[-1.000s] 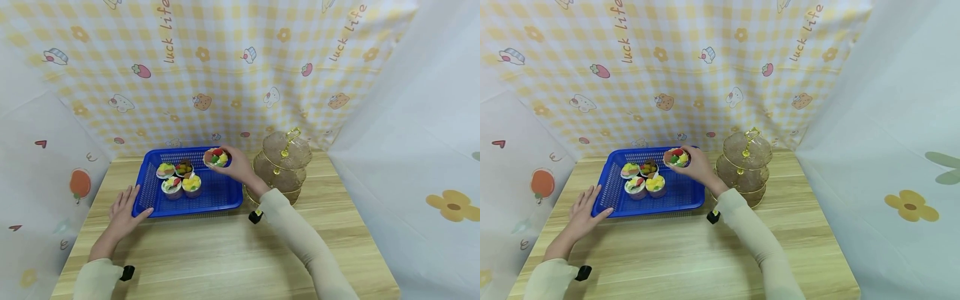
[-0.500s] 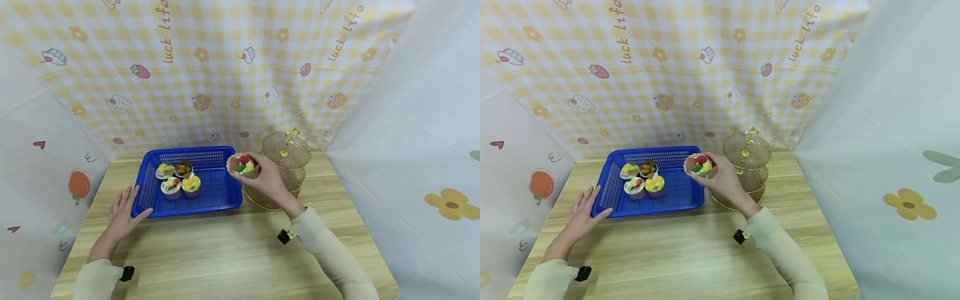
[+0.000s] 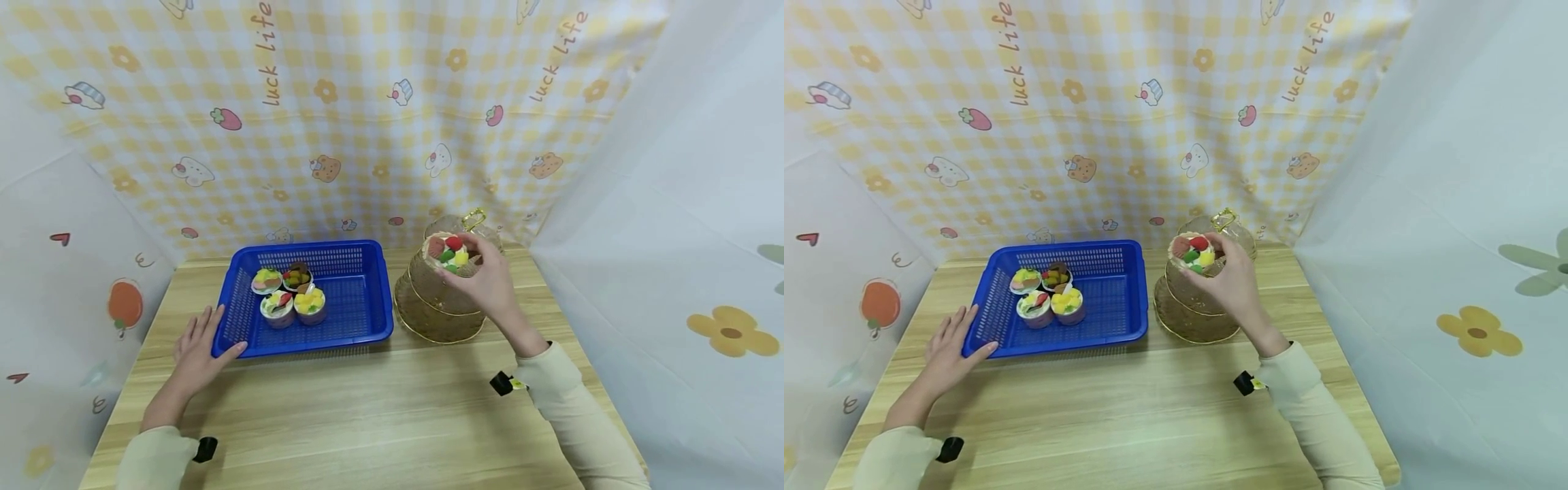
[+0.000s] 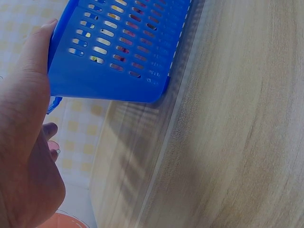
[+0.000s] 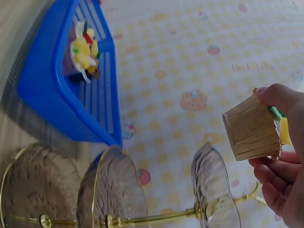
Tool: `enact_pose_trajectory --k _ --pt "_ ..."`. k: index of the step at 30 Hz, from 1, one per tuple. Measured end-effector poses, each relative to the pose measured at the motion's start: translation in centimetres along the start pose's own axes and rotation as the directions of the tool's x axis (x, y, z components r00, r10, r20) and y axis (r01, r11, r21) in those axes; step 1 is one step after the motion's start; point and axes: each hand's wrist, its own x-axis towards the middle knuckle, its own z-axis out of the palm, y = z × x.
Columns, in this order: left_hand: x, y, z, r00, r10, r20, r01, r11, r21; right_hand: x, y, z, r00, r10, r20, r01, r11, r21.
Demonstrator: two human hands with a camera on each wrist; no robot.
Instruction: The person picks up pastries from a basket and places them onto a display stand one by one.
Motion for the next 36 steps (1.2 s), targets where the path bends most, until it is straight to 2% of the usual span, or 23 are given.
enact_pose_trajectory --k 7,16,23,36 --pt "0.0 -0.2 0.1 1.0 0.01 -0.012 -0.01 1.0 0.006 0.5 1.3 -0.3 0.996 0.08 -0.025 -0.081 0.997 -0.02" --pt "0.1 -0.2 0.3 1.0 0.003 -0.008 -0.003 1.0 0.009 0.9 1.7 -0.2 0.986 0.165 -0.037 -0.166 0.985 -0.05" --pt "0.1 -0.2 0.3 1.0 -0.004 -0.006 0.004 1.0 0.005 0.7 2.4 -0.5 0.989 0.138 -0.048 -0.141 0.989 -0.055" --pt "0.0 -0.4 0.3 1.0 -0.002 0.001 0.002 1.0 -0.001 0.3 3.4 -0.6 0.987 0.159 -0.013 -0.16 0.983 -0.09"
